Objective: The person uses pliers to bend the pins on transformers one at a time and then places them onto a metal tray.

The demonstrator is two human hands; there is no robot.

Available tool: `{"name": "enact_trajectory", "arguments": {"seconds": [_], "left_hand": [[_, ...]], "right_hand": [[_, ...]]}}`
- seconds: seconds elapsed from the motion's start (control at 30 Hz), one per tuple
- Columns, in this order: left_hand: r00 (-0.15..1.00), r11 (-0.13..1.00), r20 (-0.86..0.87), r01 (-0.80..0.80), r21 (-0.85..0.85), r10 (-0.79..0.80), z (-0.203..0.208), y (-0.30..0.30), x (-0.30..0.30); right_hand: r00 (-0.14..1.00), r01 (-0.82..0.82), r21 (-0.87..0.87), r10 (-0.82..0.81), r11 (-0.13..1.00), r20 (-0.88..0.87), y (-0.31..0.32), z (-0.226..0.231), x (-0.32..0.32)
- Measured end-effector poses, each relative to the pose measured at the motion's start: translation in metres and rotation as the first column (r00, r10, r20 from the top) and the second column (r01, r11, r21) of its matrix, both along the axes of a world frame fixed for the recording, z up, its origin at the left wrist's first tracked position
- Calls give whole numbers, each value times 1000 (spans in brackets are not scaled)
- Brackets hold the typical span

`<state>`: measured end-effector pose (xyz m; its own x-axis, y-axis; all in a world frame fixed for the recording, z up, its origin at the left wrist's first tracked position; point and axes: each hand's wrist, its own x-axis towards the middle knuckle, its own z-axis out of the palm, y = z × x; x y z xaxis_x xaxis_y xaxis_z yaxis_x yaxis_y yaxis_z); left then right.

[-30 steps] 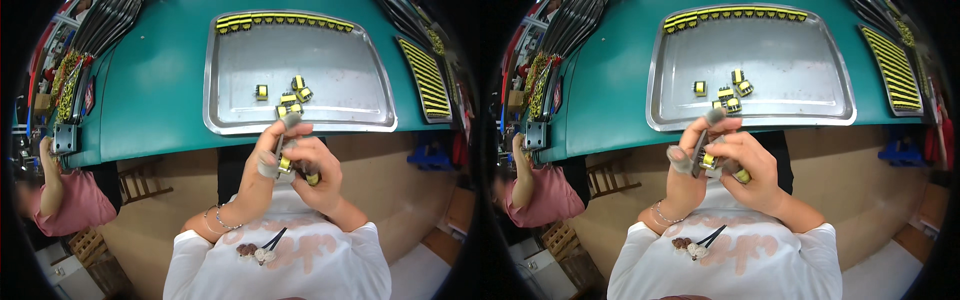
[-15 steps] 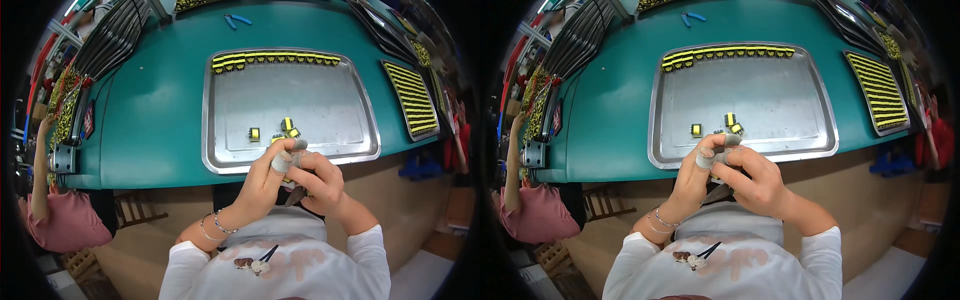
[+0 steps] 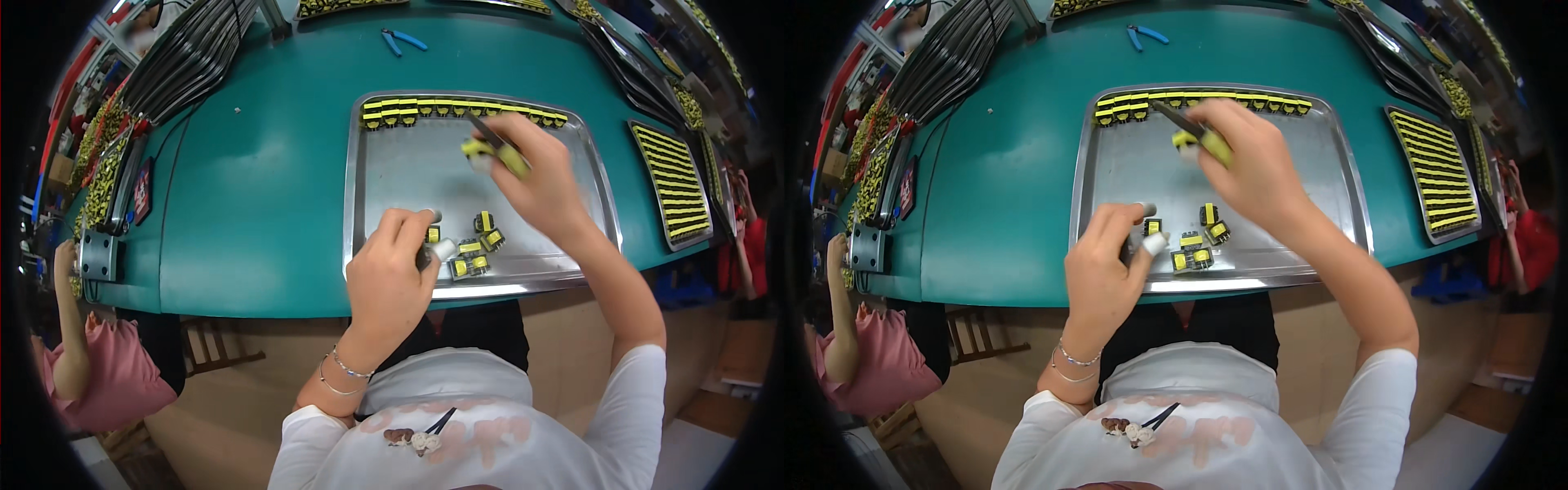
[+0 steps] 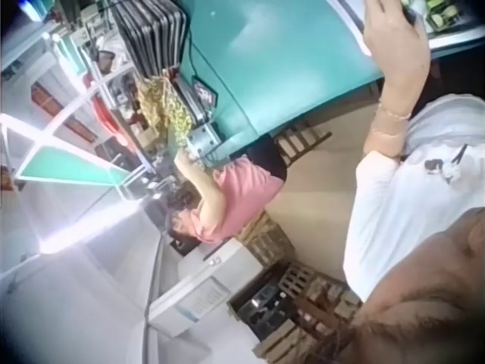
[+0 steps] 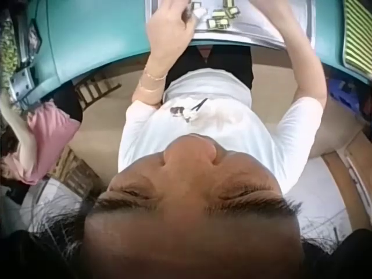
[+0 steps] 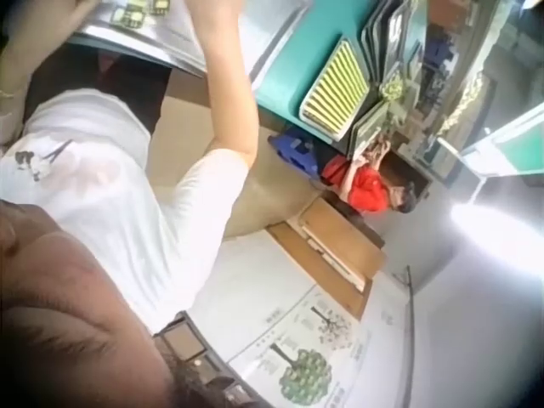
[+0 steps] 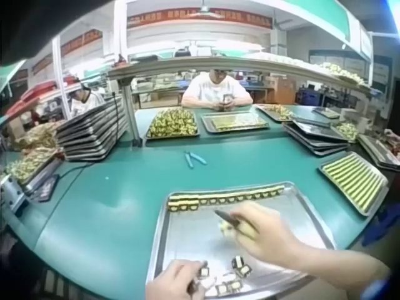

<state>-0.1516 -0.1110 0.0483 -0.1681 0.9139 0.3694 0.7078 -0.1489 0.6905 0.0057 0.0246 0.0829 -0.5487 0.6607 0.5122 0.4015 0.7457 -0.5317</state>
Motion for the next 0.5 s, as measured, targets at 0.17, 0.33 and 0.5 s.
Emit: {"name": "enact_trajectory", "arguments": {"seconds": [0.17, 0.33, 0.5], "left_hand": [[985, 999, -173, -21, -41, 13, -3, -5, -23], [980, 996, -192, 25, -85, -41, -9, -5, -53], [987, 997, -150, 53, -57, -61, -19, -8, -75]], "right_hand": [[994, 50, 37, -53, 998, 98, 48, -33, -70], [982, 74, 16, -75, 997, 175, 57, -58, -113], [980, 92, 59, -101, 994, 172, 56, -71, -141]]}}
